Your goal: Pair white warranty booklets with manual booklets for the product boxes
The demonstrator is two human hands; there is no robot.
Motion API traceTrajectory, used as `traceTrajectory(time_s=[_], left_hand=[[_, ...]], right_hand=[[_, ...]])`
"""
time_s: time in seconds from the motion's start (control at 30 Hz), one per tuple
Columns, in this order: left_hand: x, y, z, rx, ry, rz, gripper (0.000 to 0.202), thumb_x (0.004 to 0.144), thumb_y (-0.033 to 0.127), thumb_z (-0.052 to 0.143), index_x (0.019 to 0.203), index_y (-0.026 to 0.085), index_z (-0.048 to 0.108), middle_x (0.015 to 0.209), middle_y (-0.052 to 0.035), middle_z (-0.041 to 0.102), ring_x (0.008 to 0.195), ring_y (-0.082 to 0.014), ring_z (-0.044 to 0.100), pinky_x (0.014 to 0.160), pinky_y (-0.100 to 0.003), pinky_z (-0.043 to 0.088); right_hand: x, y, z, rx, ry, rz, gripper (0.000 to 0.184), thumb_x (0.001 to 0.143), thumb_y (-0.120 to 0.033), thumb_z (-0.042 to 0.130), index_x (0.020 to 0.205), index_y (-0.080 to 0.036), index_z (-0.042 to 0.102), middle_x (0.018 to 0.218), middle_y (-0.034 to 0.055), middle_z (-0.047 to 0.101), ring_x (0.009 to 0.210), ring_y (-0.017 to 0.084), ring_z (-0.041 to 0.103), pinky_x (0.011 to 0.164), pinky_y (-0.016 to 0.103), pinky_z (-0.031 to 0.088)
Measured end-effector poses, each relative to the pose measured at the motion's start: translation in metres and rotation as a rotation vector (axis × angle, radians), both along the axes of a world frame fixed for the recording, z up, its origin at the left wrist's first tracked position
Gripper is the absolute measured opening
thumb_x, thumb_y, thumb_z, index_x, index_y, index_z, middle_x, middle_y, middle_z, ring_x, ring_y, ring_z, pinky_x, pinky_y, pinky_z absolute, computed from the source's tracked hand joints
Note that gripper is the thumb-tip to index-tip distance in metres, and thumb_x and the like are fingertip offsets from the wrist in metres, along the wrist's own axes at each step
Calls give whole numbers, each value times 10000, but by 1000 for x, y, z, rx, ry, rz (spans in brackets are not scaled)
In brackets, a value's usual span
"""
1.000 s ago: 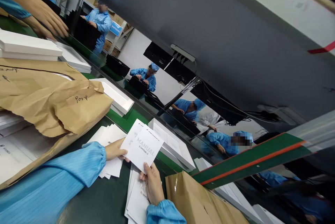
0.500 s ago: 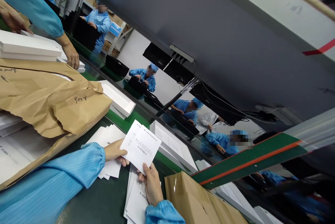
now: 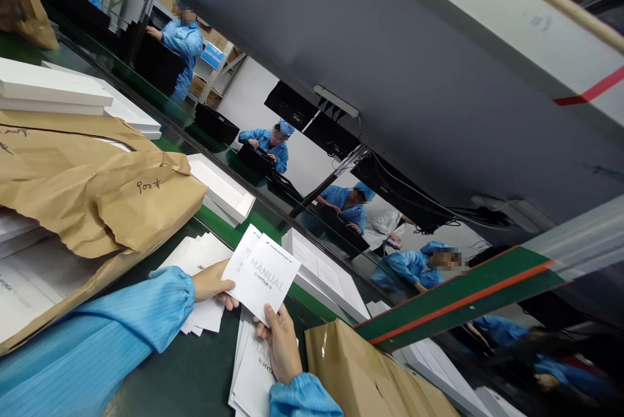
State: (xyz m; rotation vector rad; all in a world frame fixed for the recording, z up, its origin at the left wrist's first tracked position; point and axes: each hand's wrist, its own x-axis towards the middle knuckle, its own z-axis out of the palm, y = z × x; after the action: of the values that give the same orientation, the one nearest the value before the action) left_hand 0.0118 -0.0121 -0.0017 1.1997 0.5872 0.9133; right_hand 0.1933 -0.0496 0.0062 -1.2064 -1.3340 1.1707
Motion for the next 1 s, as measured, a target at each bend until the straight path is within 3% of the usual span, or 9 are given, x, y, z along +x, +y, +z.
traceTrajectory(time_s=[0.3,1.0], left_hand=[[0,-1,1,17,0,4,397,660,145,437,1035,115,308,544,-16,602,429,-97,547,391,-159,304],[1,1,-5,45,-30,-1,414,669,204,475,1041,121,312,545,-14,599,431,-102,547,389,-164,307]], right_hand=[[2,2,-3,0,-17,-21,300,659,-414,525,833,-173,486,527,-28,504,388,75,401,387,205,318],[0,1,-4,2,-54,-29,305,682,-426,492,855,-175,479,515,-31,517,378,72,422,379,197,318]])
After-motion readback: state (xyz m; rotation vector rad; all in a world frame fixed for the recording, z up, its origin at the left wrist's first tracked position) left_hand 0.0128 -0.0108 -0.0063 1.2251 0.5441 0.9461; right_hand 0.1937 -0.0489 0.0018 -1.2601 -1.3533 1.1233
